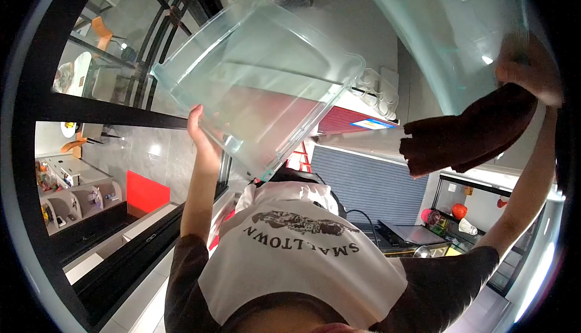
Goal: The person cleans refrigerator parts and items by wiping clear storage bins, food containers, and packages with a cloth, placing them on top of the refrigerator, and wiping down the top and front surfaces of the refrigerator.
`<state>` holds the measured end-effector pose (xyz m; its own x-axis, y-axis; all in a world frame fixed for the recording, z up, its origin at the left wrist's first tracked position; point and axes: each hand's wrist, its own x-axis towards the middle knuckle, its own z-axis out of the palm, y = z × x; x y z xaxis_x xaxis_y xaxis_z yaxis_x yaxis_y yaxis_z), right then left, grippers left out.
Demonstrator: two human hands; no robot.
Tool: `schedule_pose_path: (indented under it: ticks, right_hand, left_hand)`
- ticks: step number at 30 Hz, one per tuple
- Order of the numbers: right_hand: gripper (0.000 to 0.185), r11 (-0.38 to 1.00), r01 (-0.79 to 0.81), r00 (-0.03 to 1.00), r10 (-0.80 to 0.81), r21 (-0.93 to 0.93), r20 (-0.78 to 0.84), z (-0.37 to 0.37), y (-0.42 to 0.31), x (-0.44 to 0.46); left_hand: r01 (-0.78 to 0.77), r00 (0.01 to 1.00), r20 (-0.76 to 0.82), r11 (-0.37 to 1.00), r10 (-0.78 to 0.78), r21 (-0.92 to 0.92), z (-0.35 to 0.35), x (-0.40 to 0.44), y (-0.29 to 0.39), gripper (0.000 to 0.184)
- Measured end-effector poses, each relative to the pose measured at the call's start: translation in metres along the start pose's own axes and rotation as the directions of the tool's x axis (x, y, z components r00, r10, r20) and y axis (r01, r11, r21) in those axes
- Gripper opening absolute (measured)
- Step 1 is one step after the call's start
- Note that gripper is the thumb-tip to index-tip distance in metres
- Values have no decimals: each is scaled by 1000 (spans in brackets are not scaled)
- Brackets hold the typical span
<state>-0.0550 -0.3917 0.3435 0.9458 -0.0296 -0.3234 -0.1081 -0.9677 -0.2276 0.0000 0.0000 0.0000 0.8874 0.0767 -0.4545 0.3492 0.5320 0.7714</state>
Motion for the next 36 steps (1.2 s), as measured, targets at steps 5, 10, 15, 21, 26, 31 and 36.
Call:
schedule_pose_path:
  ticks: [5,10,15,21,26,31,36]
  right_hand:
    - [28,999,2,1000,-2,-46,-8,5,8,-8]
    - [30,998,1,998,-5,63,59,6,23,-10]
    - [28,988,-73,996,66,139,53,8,21,-13]
    - [26,984,-71,989,48,164,137,3,36,-14]
    - [25,993,-62,995,54,97,83,4,34,-15]
    - [21,993,-109,994,110,48,-14,7,8,-15]
    - [15,943,116,938,-207,312,278,-16,-25,-10]
  left_hand:
    - [-18,999,-32,988,13,-153,17,1,-12,33]
    - [-52,995,65,962,72,-268,21,14,-37,38]
    - [-36,999,4,951,39,-308,35,13,-60,62]
    - [-34,999,-24,949,28,-315,50,6,-76,83]
    - [-46,999,-9,970,45,-238,43,13,-95,96]
    - [-37,991,118,983,59,-178,44,3,-99,98]
    - [25,1000,9,993,-24,-113,36,-12,-95,69]
